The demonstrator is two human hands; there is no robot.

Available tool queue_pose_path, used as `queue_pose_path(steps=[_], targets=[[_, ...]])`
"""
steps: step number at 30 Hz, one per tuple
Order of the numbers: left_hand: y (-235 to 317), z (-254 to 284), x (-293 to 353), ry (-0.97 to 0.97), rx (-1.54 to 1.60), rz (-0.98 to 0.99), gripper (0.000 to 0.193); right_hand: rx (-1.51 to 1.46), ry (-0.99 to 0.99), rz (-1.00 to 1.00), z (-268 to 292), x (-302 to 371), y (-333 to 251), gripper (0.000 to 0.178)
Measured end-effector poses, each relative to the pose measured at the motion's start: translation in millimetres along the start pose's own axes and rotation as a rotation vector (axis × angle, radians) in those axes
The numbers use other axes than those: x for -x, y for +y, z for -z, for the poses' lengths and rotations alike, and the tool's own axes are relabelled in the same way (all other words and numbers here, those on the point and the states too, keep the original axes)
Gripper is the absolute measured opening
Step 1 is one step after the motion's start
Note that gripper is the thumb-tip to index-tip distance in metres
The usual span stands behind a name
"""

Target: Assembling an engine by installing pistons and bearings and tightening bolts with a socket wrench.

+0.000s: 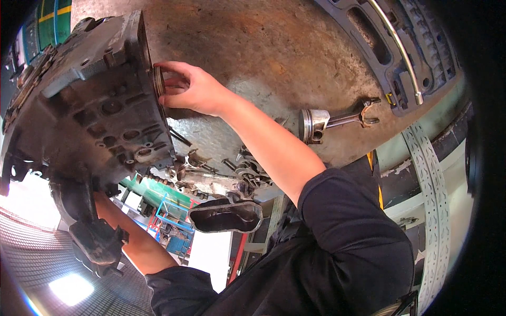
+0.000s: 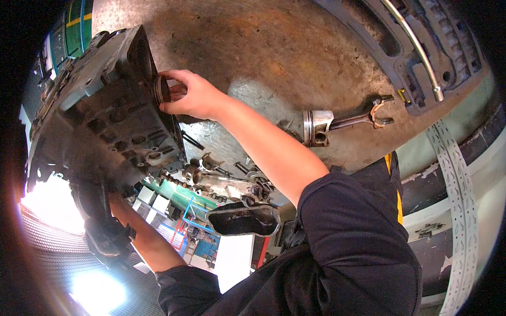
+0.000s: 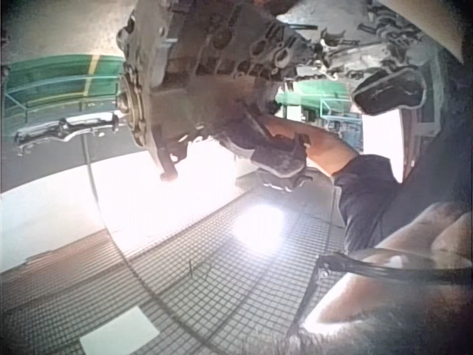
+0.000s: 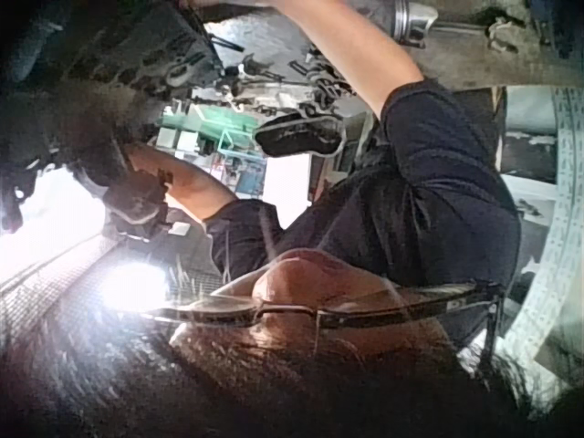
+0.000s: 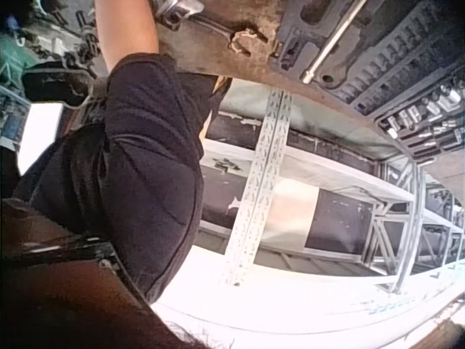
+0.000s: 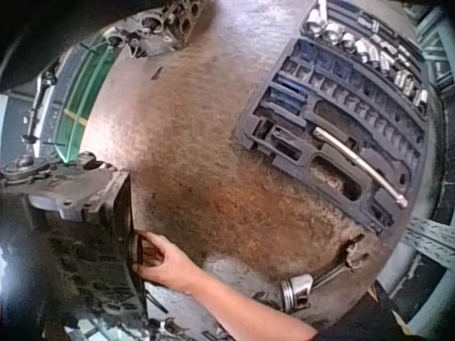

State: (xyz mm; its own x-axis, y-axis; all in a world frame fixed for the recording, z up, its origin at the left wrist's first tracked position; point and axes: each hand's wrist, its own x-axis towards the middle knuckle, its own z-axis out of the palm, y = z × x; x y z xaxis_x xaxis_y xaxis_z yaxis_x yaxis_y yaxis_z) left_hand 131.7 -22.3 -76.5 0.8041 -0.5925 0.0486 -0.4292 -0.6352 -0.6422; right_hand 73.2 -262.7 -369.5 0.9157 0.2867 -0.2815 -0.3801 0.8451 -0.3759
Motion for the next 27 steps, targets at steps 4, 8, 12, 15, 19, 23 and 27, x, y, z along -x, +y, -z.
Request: queue_pose_path(steps=[4,8,12,15,19,23,27], targets=[[-12.2,-7.3,4.8,0.031,-0.044,-0.066,0.039,0.003,-0.029,0.005,1.1,-2.7,-0.6,0.080],[-24.3,-21.5,14.7,0.104,-0.094,-0.085,0.035,0.118,-0.014,0.023,0.4,-5.4,-2.8,0.081],[-26.5,-24.6,20.6,0.093,-0.063,-0.034,0.035,0.126,-0.009,0.028,1.0,-1.6,-8.7,0.085],[-22.8,-23.3,19.5,0.083,-0.044,-0.010,0.036,0.112,-0.010,-0.001,2.7,0.9,-12.1,0.087],[-19.3,-22.1,17.0,0.075,-0.034,0.011,0.036,0.043,-0.008,0.007,3.0,-0.9,-10.0,0.086],[-20.2,-23.9,16.7,0.067,-0.011,0.033,0.037,0.024,-0.017,0.016,3.7,-5.0,-5.2,0.085],[-21.2,-25.8,17.4,0.054,0.005,0.053,0.037,0.033,-0.015,0.002,5.8,-6.4,-4.6,0.084]])
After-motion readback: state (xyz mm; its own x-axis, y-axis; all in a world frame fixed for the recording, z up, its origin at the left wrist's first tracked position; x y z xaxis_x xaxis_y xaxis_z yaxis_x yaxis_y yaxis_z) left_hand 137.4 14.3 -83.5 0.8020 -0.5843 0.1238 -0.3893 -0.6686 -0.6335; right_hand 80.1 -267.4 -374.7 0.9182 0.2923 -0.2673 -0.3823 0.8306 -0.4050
